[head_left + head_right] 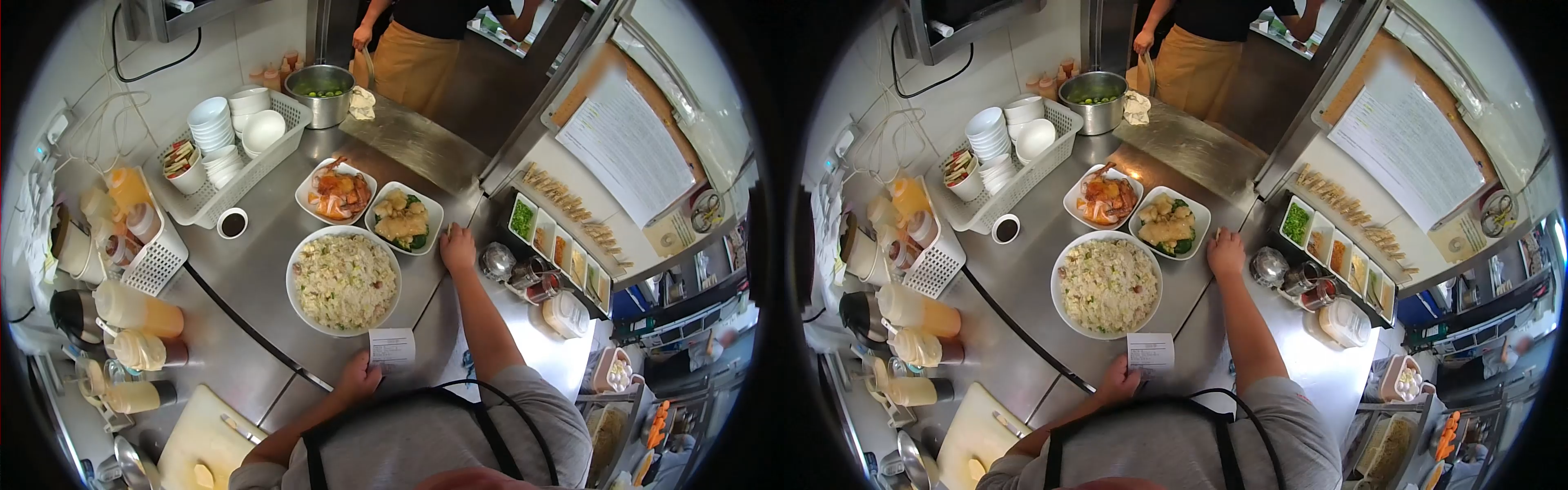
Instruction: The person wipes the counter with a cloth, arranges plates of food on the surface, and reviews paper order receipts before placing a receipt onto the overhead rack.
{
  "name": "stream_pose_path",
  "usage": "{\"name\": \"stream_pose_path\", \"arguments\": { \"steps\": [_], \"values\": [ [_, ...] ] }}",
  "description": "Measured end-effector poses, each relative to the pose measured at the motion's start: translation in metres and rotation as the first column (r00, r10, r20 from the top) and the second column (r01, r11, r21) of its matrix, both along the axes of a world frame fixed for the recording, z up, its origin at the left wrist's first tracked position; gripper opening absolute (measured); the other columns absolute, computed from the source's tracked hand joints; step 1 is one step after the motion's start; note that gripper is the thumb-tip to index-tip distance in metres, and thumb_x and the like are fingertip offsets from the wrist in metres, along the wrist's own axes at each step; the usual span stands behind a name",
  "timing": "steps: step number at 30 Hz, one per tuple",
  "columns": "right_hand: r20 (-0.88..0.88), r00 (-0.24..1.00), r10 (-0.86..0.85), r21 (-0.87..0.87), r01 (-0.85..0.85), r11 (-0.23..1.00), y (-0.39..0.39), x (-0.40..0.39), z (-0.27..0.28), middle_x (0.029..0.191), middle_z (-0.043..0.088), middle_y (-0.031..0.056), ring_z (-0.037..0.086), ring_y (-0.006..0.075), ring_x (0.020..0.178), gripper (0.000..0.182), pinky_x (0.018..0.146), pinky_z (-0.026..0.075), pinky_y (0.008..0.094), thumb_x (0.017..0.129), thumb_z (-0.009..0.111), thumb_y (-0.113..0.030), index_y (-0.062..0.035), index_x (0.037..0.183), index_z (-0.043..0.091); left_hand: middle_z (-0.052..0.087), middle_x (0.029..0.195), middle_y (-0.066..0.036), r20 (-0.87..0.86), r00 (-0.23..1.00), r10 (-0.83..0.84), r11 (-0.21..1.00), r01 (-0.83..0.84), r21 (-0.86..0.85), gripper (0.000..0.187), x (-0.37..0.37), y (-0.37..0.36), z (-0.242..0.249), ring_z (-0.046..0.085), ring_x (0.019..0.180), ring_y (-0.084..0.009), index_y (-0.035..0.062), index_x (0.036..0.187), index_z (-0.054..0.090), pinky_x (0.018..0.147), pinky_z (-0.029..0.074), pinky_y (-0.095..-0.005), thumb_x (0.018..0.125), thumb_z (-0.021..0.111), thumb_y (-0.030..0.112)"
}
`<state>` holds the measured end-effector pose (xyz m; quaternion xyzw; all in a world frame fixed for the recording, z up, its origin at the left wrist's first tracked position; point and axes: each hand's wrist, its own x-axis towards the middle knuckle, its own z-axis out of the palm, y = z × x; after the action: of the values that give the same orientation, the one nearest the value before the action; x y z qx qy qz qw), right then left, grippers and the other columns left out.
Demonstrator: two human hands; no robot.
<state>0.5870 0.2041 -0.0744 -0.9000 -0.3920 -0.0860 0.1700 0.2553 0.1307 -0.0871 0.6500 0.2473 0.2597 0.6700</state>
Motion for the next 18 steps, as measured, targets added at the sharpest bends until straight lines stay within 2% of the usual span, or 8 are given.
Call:
{"name": "stream_pose_path", "arguments": {
  "steps": [5, 8, 11, 14, 15, 16, 17, 18],
  "values": [
    [-0.039, 0.997, 0.063, -0.048, -0.065, 0.997, -0.06, -0.021, -0.006, 0.096, 0.052, 0.0128, 0.051, 0.0297, 0.093, 0.039, 0.076, 0.041, 0.0436, 0.074, 0.053, -0.026, -0.0115, 0.11, 0.049, 0.057, 0.094, -0.014, 0.108, 0.994, 0.036, 0.996, -0.026, -0.089, 0.03, 0.001, -0.003, -0.002, 0.055, 0.087, -0.0191, -0.0035, 0.103, 0.048, 0.078, 0.043, -0.0308, 0.074, 0.043, 0.003],
    [-0.034, 0.993, 0.116, -0.065, -0.118, 0.991, -0.09, -0.024, -0.003, 0.096, 0.052, 0.0116, 0.05, 0.0304, 0.092, 0.038, 0.077, 0.04, 0.0442, 0.073, 0.054, -0.024, -0.0124, 0.109, 0.05, 0.057, 0.095, -0.014, 0.075, 0.997, 0.015, 0.999, -0.012, -0.035, 0.03, 0.0, -0.002, -0.017, 0.055, 0.088, -0.0184, -0.004, 0.103, 0.048, 0.078, 0.043, -0.0299, 0.075, 0.043, 0.003],
    [0.006, 0.997, 0.076, -0.149, -0.074, 0.986, -0.102, -0.033, 0.011, 0.095, 0.052, 0.0108, 0.05, 0.0304, 0.09, 0.036, 0.077, 0.04, 0.0432, 0.072, 0.055, -0.022, -0.0127, 0.106, 0.052, 0.057, 0.094, -0.014, 0.121, 0.992, 0.033, 0.999, -0.031, -0.02, 0.029, 0.001, -0.001, -0.008, 0.055, 0.086, -0.0182, -0.0044, 0.103, 0.047, 0.078, 0.043, -0.0293, 0.075, 0.043, 0.003],
    [0.155, 0.987, 0.045, -0.004, -0.045, 0.999, -0.099, -0.054, 0.03, 0.095, 0.052, 0.0102, 0.048, 0.0296, 0.09, 0.034, 0.076, 0.039, 0.0424, 0.07, 0.056, -0.021, -0.012, 0.103, 0.055, 0.056, 0.095, -0.013, 0.114, 0.993, 0.031, 0.999, -0.026, -0.042, 0.029, -0.001, -0.001, -0.001, 0.054, 0.088, -0.0177, -0.0047, 0.103, 0.047, 0.079, 0.042, -0.0288, 0.075, 0.043, 0.002],
    [0.192, 0.971, 0.14, 0.081, -0.158, 0.984, -0.097, -0.052, 0.023, 0.091, 0.054, 0.0125, 0.052, 0.0285, 0.084, 0.033, 0.07, 0.042, 0.0403, 0.072, 0.056, -0.022, -0.0101, 0.103, 0.055, 0.056, 0.095, -0.013, 0.153, 0.987, 0.055, 0.998, -0.05, -0.04, 0.03, 0.0, -0.001, -0.004, 0.054, 0.088, -0.0174, -0.0046, 0.103, 0.046, 0.079, 0.042, -0.0285, 0.075, 0.043, 0.002],
    [-0.07, 0.98, 0.188, 0.101, -0.18, 0.978, -0.091, -0.054, 0.024, 0.093, 0.054, 0.0131, 0.053, 0.0278, 0.083, 0.033, 0.07, 0.042, 0.0398, 0.074, 0.054, -0.024, -0.0086, 0.104, 0.053, 0.055, 0.095, -0.013, 0.189, 0.979, 0.08, 0.996, -0.074, -0.04, 0.03, 0.002, -0.002, -0.006, 0.054, 0.088, -0.0172, -0.0046, 0.104, 0.046, 0.08, 0.042, -0.0282, 0.075, 0.043, 0.002],
    [-0.331, 0.916, 0.227, 0.12, -0.198, 0.973, -0.084, -0.061, 0.023, 0.094, 0.055, 0.0138, 0.054, 0.0271, 0.081, 0.035, 0.07, 0.043, 0.0394, 0.076, 0.052, -0.026, -0.007, 0.105, 0.051, 0.055, 0.096, -0.013, 0.221, 0.97, 0.103, 0.995, -0.095, -0.043, 0.03, 0.002, -0.002, -0.008, 0.053, 0.088, -0.0169, -0.0046, 0.104, 0.046, 0.08, 0.042, -0.028, 0.074, 0.043, 0.001],
    [-0.571, 0.78, 0.256, 0.14, -0.215, 0.966, -0.078, -0.07, 0.021, 0.095, 0.055, 0.0145, 0.055, 0.0264, 0.08, 0.037, 0.069, 0.043, 0.0389, 0.078, 0.05, -0.029, -0.0055, 0.107, 0.05, 0.054, 0.096, -0.013, 0.256, 0.955, 0.15, 0.985, -0.122, -0.124, 0.031, 0.001, -0.002, -0.009, 0.052, 0.09, -0.0177, -0.0038, 0.104, 0.047, 0.082, 0.04, -0.0284, 0.074, 0.044, 0.002]
  ]
}}
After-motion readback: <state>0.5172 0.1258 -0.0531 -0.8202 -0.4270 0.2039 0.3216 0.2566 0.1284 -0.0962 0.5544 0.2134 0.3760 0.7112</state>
